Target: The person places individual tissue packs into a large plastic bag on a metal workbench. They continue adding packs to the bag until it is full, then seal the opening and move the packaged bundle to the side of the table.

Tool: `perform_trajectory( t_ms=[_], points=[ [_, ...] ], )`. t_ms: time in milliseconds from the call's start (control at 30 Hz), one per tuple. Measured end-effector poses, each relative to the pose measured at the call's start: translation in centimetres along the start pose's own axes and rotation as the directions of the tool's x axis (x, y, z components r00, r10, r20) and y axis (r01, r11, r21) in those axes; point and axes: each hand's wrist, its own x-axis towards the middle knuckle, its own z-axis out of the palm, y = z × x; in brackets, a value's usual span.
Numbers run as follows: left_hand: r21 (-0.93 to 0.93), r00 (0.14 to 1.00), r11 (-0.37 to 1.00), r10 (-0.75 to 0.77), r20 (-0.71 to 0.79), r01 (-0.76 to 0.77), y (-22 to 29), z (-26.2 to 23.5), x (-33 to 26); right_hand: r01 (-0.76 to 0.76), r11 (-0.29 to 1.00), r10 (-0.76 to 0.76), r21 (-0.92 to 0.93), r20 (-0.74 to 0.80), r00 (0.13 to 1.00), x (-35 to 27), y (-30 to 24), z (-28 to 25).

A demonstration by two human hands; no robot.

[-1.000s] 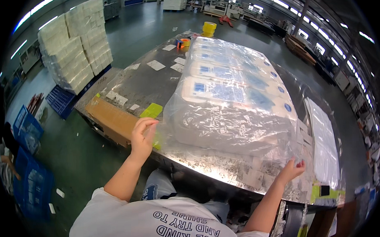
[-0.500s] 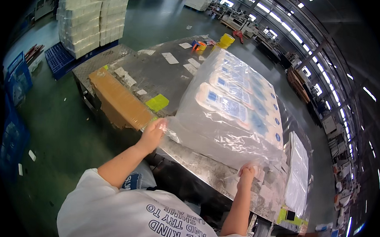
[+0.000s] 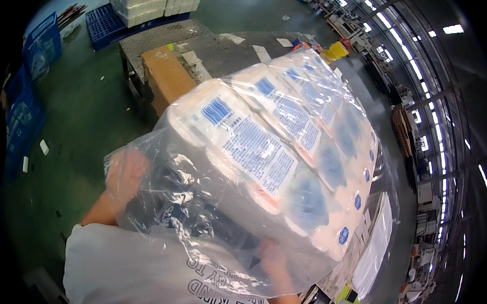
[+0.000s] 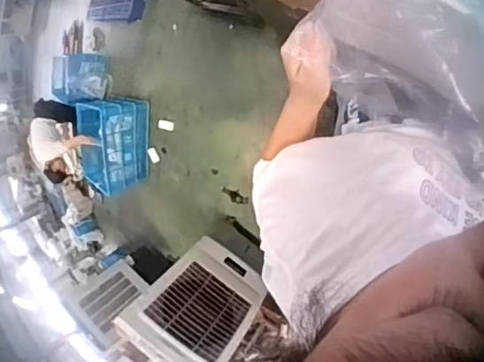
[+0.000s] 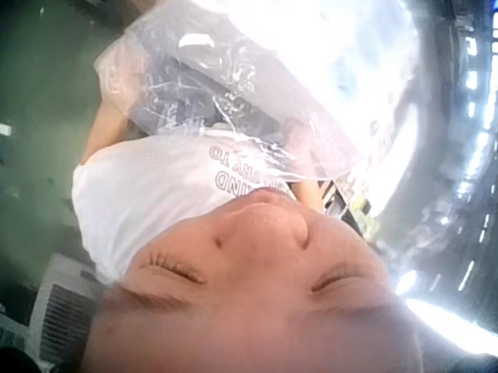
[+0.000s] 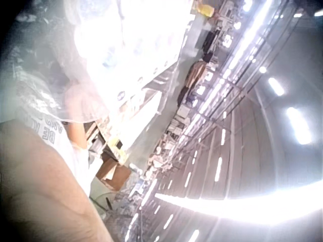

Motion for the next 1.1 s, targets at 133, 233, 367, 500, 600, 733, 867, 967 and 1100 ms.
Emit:
perform_trajectory(
  t_ms=[133, 233, 367, 500, 600, 733, 867, 967, 1100],
  points=[
    [-0.312, 0.990, 0.939, 0.143, -0.018, -0.141, 0.1, -0.7, 1.6, 0.085, 0.968, 0.028, 0.237, -0.436, 0.900, 4.8, 5.5, 10.8],
    [-0.255, 0.984, 0.955, 0.118, -0.137, -0.150, -0.5, 1.6, 3.7, 0.561, 0.708, -0.065, 0.428, -0.752, 0.655, 10.9, 1.0, -4.3],
    [0.258, 0.902, 0.915, 0.369, -0.224, -0.310, -4.2, 3.7, 11.5, 0.419, 0.504, 0.092, 0.756, -0.529, 0.844, 17.4, 0.1, -6.8],
    [0.590, 0.815, 0.770, 0.491, -0.308, -0.241, -4.5, 5.1, 19.7, 0.414, 0.434, 0.085, 0.800, -0.494, 0.866, 24.9, -0.1, -9.9],
    [0.616, 0.826, 0.771, 0.446, -0.344, -0.159, -5.5, 4.3, 25.9, 0.454, 0.535, 0.119, 0.713, -0.595, 0.795, 30.1, -1.2, -12.5],
    [0.708, 0.878, 0.706, 0.345, -0.332, -0.010, -5.0, 4.1, 31.3, 0.328, 0.620, 0.101, 0.713, -0.487, 0.868, 34.6, -1.4, -14.1],
    [0.723, 0.937, 0.685, 0.191, -0.293, 0.086, -4.6, 3.5, 34.8, 0.213, 0.729, 0.141, 0.651, -0.447, 0.884, 39.2, -0.6, -12.7],
    [0.754, 0.941, 0.645, 0.167, -0.294, 0.121, -4.7, 2.9, 36.5, 0.176, 0.803, 0.137, 0.570, -0.463, 0.876, 40.2, -0.5, -12.7],
    [0.795, 0.960, 0.584, 0.090, -0.264, 0.164, -3.5, 2.7, 37.2, 0.058, 0.819, 0.251, 0.571, -0.447, 0.858, 38.3, -1.3, -13.4]
  ],
)
